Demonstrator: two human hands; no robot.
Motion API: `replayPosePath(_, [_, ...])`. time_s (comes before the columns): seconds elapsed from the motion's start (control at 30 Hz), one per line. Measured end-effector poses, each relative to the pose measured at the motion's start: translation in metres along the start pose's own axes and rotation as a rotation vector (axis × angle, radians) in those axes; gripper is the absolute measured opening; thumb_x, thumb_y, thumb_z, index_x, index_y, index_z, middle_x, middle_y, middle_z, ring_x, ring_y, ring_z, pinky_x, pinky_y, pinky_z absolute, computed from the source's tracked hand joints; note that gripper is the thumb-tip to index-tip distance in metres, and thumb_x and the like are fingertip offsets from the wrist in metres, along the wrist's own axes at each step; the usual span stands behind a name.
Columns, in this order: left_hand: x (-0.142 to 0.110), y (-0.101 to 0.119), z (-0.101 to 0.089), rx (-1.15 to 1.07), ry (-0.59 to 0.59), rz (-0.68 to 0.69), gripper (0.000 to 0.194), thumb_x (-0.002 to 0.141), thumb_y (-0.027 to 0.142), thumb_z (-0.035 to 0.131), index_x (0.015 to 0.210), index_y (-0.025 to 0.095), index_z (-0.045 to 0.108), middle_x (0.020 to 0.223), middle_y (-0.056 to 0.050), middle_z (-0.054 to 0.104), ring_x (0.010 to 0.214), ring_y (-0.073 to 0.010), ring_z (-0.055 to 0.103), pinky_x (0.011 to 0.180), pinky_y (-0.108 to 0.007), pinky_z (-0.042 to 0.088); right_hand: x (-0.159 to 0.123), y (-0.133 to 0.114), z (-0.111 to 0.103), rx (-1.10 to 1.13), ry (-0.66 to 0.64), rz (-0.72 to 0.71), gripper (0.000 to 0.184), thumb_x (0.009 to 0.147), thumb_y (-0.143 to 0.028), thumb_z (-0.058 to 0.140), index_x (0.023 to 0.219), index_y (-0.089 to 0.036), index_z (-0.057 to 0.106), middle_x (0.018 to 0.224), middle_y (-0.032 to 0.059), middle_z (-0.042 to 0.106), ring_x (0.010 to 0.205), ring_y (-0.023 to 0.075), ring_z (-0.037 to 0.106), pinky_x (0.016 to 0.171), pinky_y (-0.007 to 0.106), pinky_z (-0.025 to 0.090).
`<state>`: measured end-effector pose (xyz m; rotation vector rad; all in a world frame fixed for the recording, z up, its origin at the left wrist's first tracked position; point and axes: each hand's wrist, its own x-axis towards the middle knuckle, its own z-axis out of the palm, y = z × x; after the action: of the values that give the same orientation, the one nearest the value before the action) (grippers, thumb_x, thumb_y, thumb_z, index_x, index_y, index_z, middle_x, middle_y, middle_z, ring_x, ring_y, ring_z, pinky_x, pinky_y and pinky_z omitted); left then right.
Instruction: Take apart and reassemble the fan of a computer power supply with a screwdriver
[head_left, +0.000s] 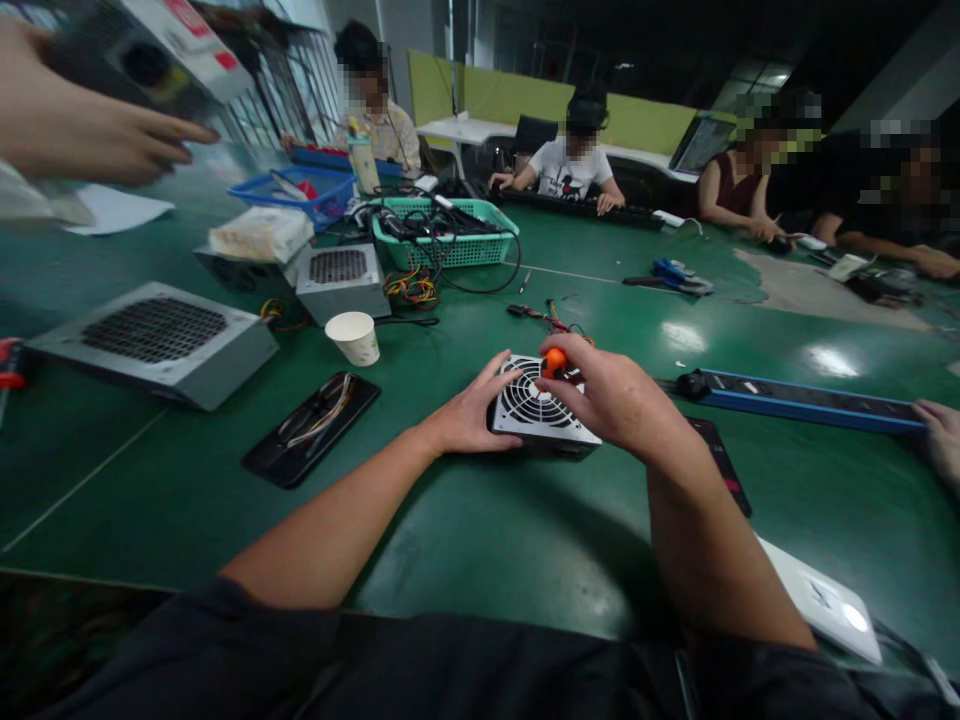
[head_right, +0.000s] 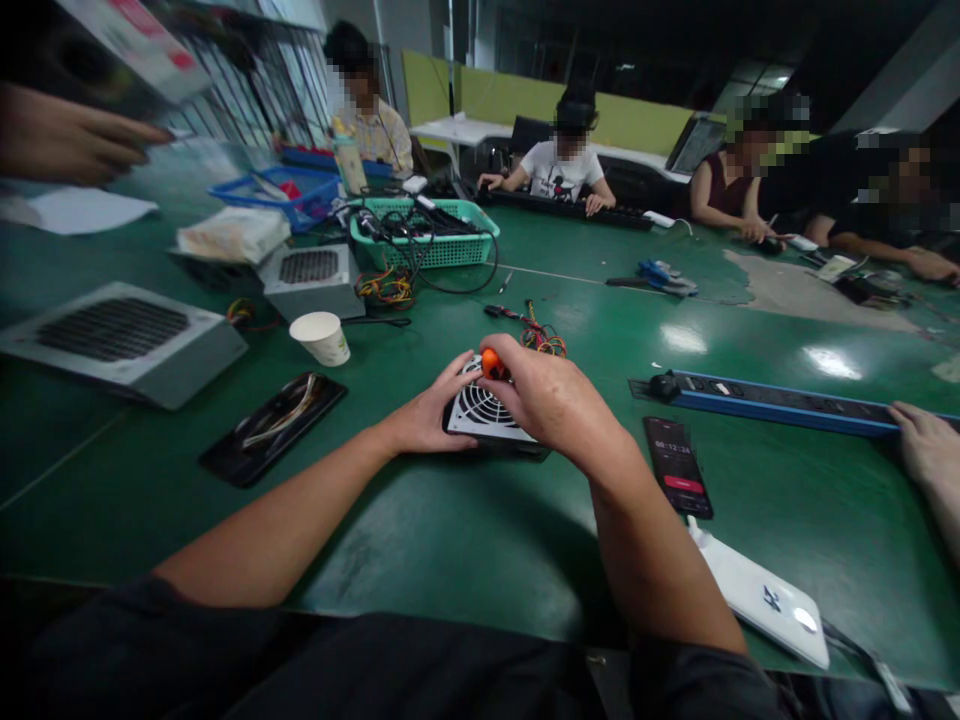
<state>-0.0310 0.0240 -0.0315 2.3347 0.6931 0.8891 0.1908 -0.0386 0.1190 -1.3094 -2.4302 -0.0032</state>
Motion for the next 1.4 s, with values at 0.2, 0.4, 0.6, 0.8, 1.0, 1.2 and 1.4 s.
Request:
replayPosePath(0.2, [0.0, 0.004, -0.002, 0.007, -0.005, -0.024, 0.112, 0.066, 0.053, 0.084, 0.157, 0.025, 0.026, 0.168, -0.017, 0.003, 0.154, -0.0398, 0.014, 0.121, -0.059, 0.025, -0.003, 0.008, -0.008, 0.143, 0.134, 0.051, 0.034, 0.092, -0.034, 0.065, 0.123, -0.022, 0.056, 0.101, 0.0059, 0.073, 0.08, 0.0199, 0.071, 0.07, 0.03, 0.051])
replayPosePath(0.4, [0.001, 0.005, -0.002, 0.04, -0.009, -0.033, 0.11, 0.067, 0.053, 0.083, 0.156, 0.024, 0.027, 0.168, -0.019, 0.002, 0.154, -0.0394, 0.014, 0.121, -0.059, 0.025, -0.005, 0.018, -0.015, 0.162, 0.162, 0.1, 0.035, 0.086, -0.034, 0.071, 0.117, -0.022, 0.059, 0.093, 0.0037, 0.073, 0.075, 0.0194, 0.07, 0.067, 0.03, 0.052])
replayPosePath(0.6, [0.001, 0.006, -0.002, 0.038, -0.003, -0.021, 0.11, 0.066, 0.051, 0.084, 0.156, 0.025, 0.026, 0.167, -0.019, 0.003, 0.154, -0.0404, 0.014, 0.12, -0.062, 0.025, -0.002, 0.018, -0.012, 0.147, 0.096, 0.106, 0.033, 0.087, -0.032, 0.07, 0.117, -0.023, 0.059, 0.086, 0.0027, 0.072, 0.072, 0.0194, 0.069, 0.064, 0.03, 0.05])
replayPosePath(0.8, [0.001, 0.006, -0.002, 0.05, -0.001, -0.014, 0.11, 0.066, 0.05, 0.084, 0.156, 0.026, 0.026, 0.167, -0.019, 0.004, 0.154, -0.0402, 0.015, 0.121, -0.061, 0.026, -0.003, 0.022, -0.014, 0.12, 0.049, 0.107, 0.041, 0.084, -0.029, 0.072, 0.123, -0.023, 0.059, 0.091, 0.0035, 0.074, 0.079, 0.0208, 0.071, 0.066, 0.029, 0.051])
replayPosePath(1.0, [0.001, 0.006, -0.002, 0.053, -0.006, -0.009, 0.11, 0.067, 0.052, 0.083, 0.157, 0.023, 0.025, 0.167, -0.02, 0.003, 0.154, -0.0404, 0.014, 0.12, -0.062, 0.026, -0.007, 0.02, -0.021, 0.083, -0.041, 0.024, 0.025, 0.086, -0.025, 0.069, 0.111, -0.024, 0.066, 0.096, 0.0031, 0.076, 0.081, 0.019, 0.071, 0.071, 0.029, 0.051])
replayPosePath(1.2, [0.001, 0.003, -0.001, 0.049, -0.01, -0.018, 0.112, 0.066, 0.054, 0.083, 0.157, 0.023, 0.026, 0.167, -0.02, 0.001, 0.153, -0.0407, 0.015, 0.121, -0.061, 0.026, -0.008, 0.016, -0.023, 0.069, -0.067, -0.018, 0.022, 0.088, -0.023, 0.067, 0.109, -0.024, 0.067, 0.094, 0.002, 0.076, 0.081, 0.0188, 0.071, 0.071, 0.028, 0.05])
replayPosePath(1.4, [0.001, 0.003, -0.001, 0.042, -0.01, -0.015, 0.111, 0.067, 0.054, 0.083, 0.157, 0.022, 0.025, 0.167, -0.02, 0.001, 0.154, -0.0407, 0.015, 0.121, -0.061, 0.026, -0.01, 0.016, -0.024, 0.075, -0.067, -0.055, 0.022, 0.089, -0.024, 0.067, 0.111, -0.025, 0.068, 0.094, 0.0013, 0.077, 0.082, 0.0184, 0.072, 0.071, 0.028, 0.05])
